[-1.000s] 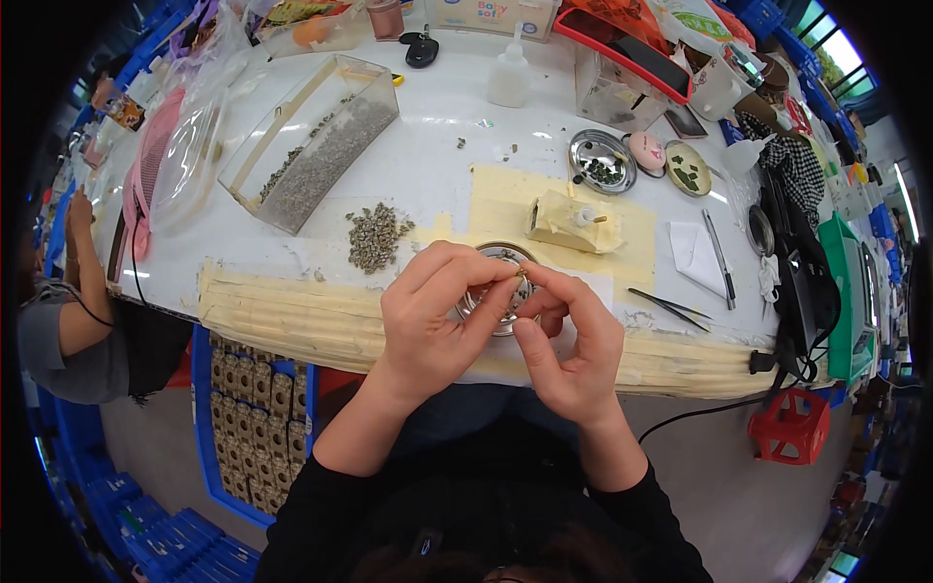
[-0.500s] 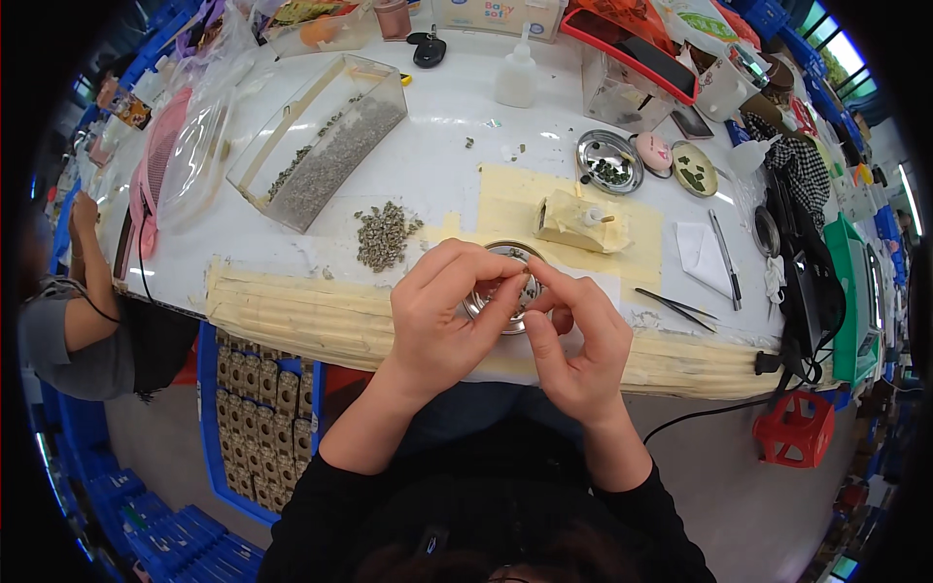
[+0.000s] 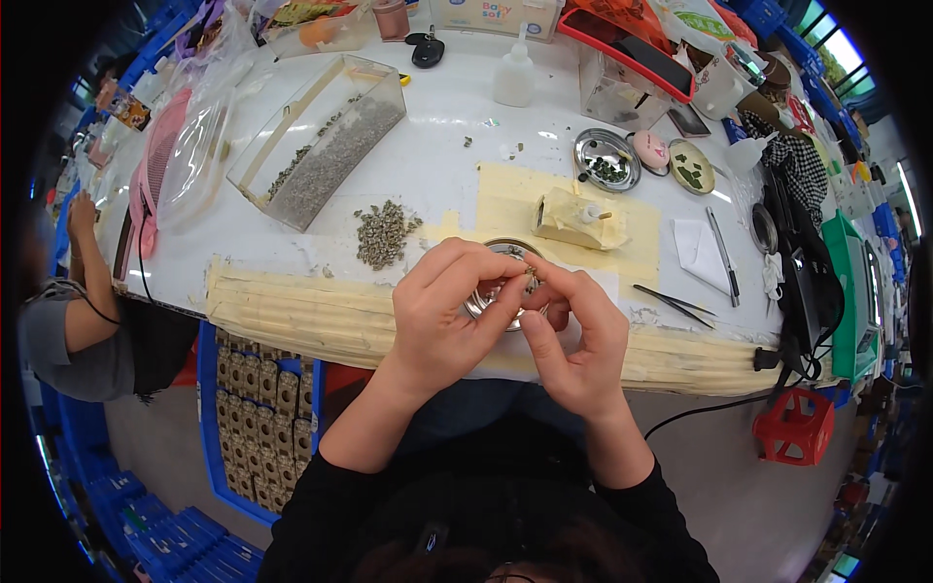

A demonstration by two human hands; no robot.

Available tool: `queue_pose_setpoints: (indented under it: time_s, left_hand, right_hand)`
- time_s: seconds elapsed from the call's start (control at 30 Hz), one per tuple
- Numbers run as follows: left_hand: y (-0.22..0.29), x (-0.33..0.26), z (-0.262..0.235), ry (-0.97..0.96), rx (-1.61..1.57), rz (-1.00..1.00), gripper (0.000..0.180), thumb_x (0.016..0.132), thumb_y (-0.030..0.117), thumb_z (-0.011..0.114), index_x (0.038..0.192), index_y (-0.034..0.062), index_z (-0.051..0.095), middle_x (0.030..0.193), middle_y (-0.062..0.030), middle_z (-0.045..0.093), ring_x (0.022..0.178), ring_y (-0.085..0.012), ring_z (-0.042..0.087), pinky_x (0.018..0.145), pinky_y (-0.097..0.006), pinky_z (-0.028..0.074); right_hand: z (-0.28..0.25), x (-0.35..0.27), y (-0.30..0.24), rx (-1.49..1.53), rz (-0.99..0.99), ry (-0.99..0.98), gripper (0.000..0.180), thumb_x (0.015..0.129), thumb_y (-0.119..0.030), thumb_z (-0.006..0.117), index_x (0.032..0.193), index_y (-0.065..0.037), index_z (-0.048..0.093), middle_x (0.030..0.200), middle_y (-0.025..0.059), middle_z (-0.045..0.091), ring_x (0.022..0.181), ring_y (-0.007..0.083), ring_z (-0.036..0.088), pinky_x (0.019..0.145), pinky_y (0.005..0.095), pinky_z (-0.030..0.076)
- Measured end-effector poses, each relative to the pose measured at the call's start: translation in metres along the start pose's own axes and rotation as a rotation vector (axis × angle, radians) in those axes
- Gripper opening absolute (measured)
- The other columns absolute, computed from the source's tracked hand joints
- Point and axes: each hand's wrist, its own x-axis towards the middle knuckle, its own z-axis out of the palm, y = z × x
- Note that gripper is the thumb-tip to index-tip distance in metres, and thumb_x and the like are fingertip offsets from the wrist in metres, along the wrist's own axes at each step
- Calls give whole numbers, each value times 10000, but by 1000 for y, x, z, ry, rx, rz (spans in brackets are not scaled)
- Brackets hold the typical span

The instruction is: Manually sorting and assembling small metal pins into a circular container on a workbench.

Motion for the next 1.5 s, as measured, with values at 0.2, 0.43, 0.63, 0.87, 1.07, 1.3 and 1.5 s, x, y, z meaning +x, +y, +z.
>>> queue_pose_setpoints:
  time_s: [0.2, 0.43, 0.63, 0.87, 1.07, 1.3, 1.5]
  left_hand:
    - [-1, 0, 0, 26, 17, -49, 134, 787, -44, 733, 898, 20, 693, 827, -65, 657, 665, -135, 641, 579, -247, 523]
    - [-1, 0, 0, 35, 19, -45, 130, 791, -44, 731, 900, 17, 694, 825, -65, 659, 672, -129, 646, 586, -244, 530]
    - [-2, 0, 0, 56, 15, -3, 144, 777, -47, 747, 905, 7, 706, 831, -74, 666, 670, -135, 642, 577, -245, 521]
    - [-1, 1, -2, 39, 2, 40, 155, 768, -45, 754, 907, 5, 709, 831, -79, 665, 678, -143, 641, 582, -248, 524]
    - [0, 0, 1, 38, 18, 6, 143, 770, -45, 750, 891, 11, 700, 819, -69, 657, 661, -137, 630, 572, -250, 519]
    - [-1, -1, 2, 37, 6, -55, 137, 774, -48, 742, 882, 19, 691, 812, -58, 650, 663, -131, 633, 572, -245, 524]
    - [0, 0, 1, 50, -5, -56, 132, 787, -51, 732, 898, 12, 699, 824, -65, 658, 679, -129, 645, 589, -242, 538]
  right_hand:
    - [1, 1, -2, -85, -114, -8, 478, 802, -52, 744, 1268, -30, 642, 827, 85, 658, 670, 174, 616, 577, 283, 494]
    - [3, 2, -3, -137, -102, -2, 441, 799, -34, 741, 1233, -25, 659, 827, 92, 664, 686, 188, 637, 603, 302, 519]
    - [3, 1, -3, -57, -29, 6, 439, 820, -40, 729, 1249, -23, 638, 800, 68, 658, 621, 137, 575, 524, 263, 445]
    - [2, -1, 3, 36, 4, -29, 465, 819, -51, 732, 1267, -14, 613, 794, 50, 658, 559, 109, 483, 506, 230, 390]
    - [1, -2, 3, 89, 35, -17, 467, 820, -54, 735, 1268, -10, 611, 805, 49, 666, 562, 106, 488, 511, 229, 397]
    - [2, 2, -3, -75, -103, -39, 461, 804, -44, 742, 1252, -23, 637, 779, 72, 648, 645, 156, 597, 532, 263, 459]
    - [2, 1, -3, -94, -85, -17, 446, 810, -36, 735, 1247, -29, 644, 772, 69, 649, 651, 156, 610, 533, 265, 466]
